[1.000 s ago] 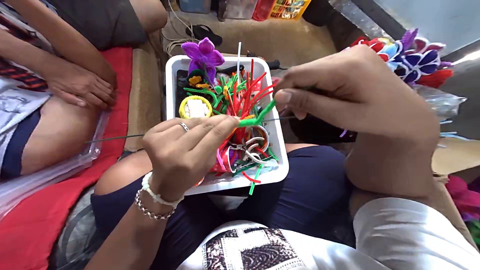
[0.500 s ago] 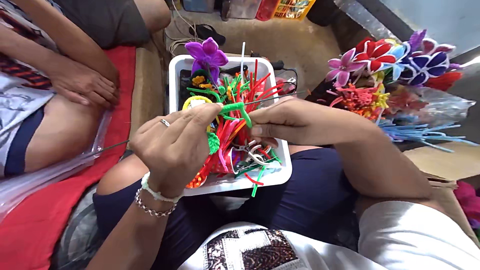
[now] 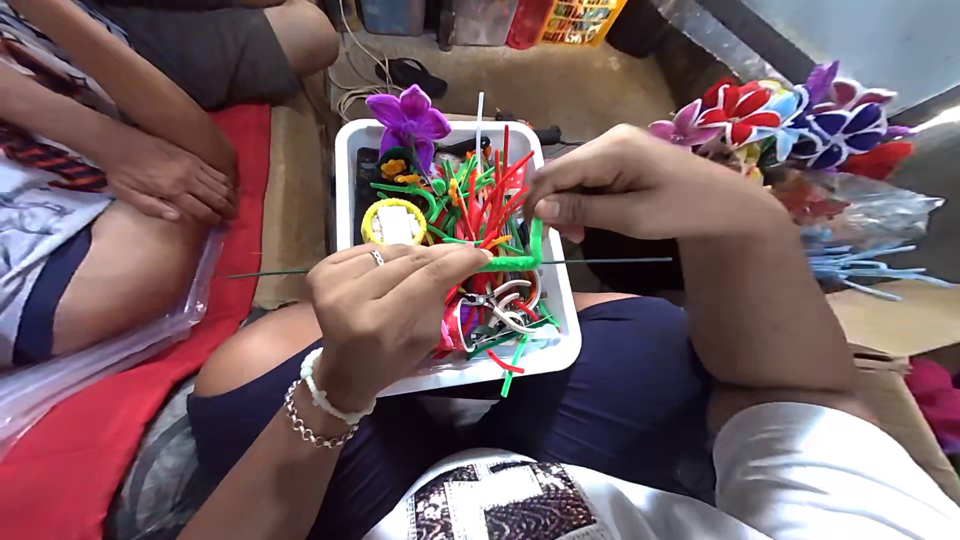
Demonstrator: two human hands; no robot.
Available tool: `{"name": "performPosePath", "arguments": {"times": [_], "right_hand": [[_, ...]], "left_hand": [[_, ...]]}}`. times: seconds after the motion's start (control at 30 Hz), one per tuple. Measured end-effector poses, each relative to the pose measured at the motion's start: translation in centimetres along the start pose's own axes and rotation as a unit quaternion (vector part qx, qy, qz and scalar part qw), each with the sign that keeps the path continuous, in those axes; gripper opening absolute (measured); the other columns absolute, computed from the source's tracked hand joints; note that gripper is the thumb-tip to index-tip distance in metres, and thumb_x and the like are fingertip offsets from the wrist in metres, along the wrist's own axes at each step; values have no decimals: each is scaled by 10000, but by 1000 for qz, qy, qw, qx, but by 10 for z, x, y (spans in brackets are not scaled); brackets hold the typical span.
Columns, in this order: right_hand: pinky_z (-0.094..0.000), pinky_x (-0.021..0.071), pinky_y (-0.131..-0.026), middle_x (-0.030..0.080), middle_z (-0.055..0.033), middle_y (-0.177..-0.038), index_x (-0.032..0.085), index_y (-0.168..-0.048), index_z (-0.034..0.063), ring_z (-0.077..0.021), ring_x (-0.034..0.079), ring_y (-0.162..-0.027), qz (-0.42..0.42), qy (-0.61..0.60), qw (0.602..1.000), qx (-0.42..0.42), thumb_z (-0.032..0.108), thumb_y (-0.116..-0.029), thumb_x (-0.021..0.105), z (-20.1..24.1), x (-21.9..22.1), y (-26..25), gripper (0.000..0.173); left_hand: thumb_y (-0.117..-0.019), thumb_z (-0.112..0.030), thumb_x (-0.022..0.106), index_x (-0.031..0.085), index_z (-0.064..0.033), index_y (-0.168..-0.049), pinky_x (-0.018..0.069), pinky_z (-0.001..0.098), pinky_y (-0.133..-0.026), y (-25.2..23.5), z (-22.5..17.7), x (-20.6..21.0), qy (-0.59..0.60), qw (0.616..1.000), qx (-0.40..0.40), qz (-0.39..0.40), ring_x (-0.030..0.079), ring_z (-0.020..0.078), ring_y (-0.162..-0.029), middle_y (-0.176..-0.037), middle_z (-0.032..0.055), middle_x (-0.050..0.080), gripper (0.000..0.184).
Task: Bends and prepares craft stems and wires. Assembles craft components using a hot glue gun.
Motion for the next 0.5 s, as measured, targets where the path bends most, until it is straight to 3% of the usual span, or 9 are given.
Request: {"name": "performPosePath", "arguments": {"times": [0.13, 0.2, 0.3, 0.4, 0.5], "right_hand": [[-154, 494, -559, 634, 30, -742, 686, -945, 7, 9, 572, -622, 56, -99, 993, 16, 119, -1072, 481, -15, 23, -5, 266], [-153, 500, -549, 637, 50, -716, 682, -910, 44, 13, 586, -610, 73, -89, 993, 33, 118, -1062, 482, -8, 33, -4, 261], [-147, 495, -563, 603, 72, -718, 693, -907, 89, 22, 567, -628, 69, 4, 996, 52, 169, -1060, 484, 18, 37, 2, 271], [-168, 407, -493, 533, 106, -657, 663, -871, 136, 26, 503, -566, 3, 147, 988, 36, 229, -1055, 474, 42, 30, 12, 280], [-199, 404, -487, 551, 100, -669, 677, -906, 145, 5, 512, -566, -44, 241, 968, 53, 252, -1048, 459, 63, 20, 21, 282]], "left_hand": [[-950, -23, 628, 790, -43, -953, 548, 256, -728, 2, 3, 1, -43, 998, -26, -35, 737, 120, -810, -895, 89, 785, 163], [-962, -35, 633, 786, -39, -998, 557, 277, -720, 3, 7, -2, -87, 995, -34, -40, 738, 141, -803, -912, 98, 784, 156], [-958, -43, 636, 786, -60, -1030, 502, 311, -637, 4, 8, -4, -152, 987, -24, -41, 715, 168, -745, -914, 92, 784, 167], [-963, -62, 651, 789, -79, -1071, 467, 325, -590, 3, 4, -7, -191, 981, -2, -30, 671, 184, -675, -907, 78, 781, 176], [-963, -58, 648, 784, -76, -1085, 453, 333, -580, 2, 2, -7, -180, 983, 23, -10, 651, 192, -660, -918, 78, 779, 184]]}}
Point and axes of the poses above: each hand's wrist, its own y-axis away from the middle knuckle, its own x-axis out of the palm, z = x × y, the point moved 3 cm from there along -y, towards the middle knuckle
